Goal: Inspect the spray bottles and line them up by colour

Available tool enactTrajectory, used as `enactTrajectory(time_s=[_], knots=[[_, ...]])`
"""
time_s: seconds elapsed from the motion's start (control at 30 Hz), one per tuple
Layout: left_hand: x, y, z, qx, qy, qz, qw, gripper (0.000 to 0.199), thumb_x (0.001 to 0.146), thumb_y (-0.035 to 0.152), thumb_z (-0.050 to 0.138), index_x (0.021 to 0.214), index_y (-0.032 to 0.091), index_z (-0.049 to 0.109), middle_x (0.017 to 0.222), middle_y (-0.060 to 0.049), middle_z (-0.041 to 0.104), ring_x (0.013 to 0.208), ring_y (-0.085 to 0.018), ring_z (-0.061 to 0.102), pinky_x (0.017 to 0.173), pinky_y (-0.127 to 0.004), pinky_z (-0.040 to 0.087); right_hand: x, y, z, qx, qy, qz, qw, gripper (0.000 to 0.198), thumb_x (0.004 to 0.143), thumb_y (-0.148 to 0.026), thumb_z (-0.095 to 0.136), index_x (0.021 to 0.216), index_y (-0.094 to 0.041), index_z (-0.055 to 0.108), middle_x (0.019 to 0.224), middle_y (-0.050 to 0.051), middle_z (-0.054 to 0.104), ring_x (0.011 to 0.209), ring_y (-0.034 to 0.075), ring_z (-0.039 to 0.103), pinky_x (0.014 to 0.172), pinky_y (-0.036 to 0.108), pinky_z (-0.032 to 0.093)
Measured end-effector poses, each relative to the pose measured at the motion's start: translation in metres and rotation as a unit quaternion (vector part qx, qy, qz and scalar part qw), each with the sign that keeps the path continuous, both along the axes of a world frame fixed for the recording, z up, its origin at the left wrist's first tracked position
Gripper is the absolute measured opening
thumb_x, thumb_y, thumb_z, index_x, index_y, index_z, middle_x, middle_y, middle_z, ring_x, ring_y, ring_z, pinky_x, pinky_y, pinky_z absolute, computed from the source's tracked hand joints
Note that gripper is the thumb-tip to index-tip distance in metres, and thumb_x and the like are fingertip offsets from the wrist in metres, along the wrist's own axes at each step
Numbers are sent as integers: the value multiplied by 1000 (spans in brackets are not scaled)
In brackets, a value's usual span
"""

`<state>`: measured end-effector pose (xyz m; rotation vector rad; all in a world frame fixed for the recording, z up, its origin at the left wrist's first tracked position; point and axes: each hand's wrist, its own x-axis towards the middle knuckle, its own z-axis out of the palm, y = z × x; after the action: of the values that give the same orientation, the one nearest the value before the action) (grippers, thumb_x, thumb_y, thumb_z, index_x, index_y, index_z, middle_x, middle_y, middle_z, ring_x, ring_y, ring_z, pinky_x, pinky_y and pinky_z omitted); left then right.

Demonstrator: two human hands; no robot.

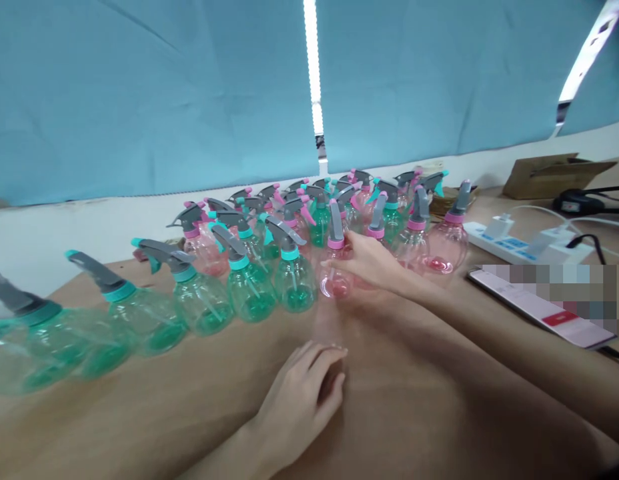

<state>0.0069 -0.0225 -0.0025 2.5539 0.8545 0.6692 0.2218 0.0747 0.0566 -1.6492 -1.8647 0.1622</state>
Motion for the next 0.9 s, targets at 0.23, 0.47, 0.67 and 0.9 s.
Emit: enactTrajectory(time_s=[0.23,0.47,0.67,0.9], knots=[[0,2,6,-71,-47,77,993,19,92,19,48,109,25,53,105,-2,63,98,-21,61,86,-38,49,13,-16,17,-52,-17,67,996,33,70,-44,67,86,-19,52,85,10,66,81,31,64,62,36,45],[8,5,1,-84,-100,122,984,48,85,23,59,128,26,39,132,-7,48,121,-26,49,100,-49,40,27,-61,27,-83,27,199,976,34,73,-37,68,102,-22,58,104,5,68,94,26,65,76,36,51],[25,2,1,-141,-125,78,979,85,75,25,73,143,24,21,146,-12,36,133,-30,37,105,-53,34,36,-91,31,-104,58,312,942,39,77,-26,65,115,-29,58,110,-1,67,96,21,65,78,32,52],[43,-2,13,-113,-121,11,986,97,68,23,80,145,27,20,146,-10,37,133,-34,36,105,-58,32,30,-107,39,-124,119,295,940,31,78,-31,68,107,-30,59,89,-3,67,81,17,64,68,27,52]])
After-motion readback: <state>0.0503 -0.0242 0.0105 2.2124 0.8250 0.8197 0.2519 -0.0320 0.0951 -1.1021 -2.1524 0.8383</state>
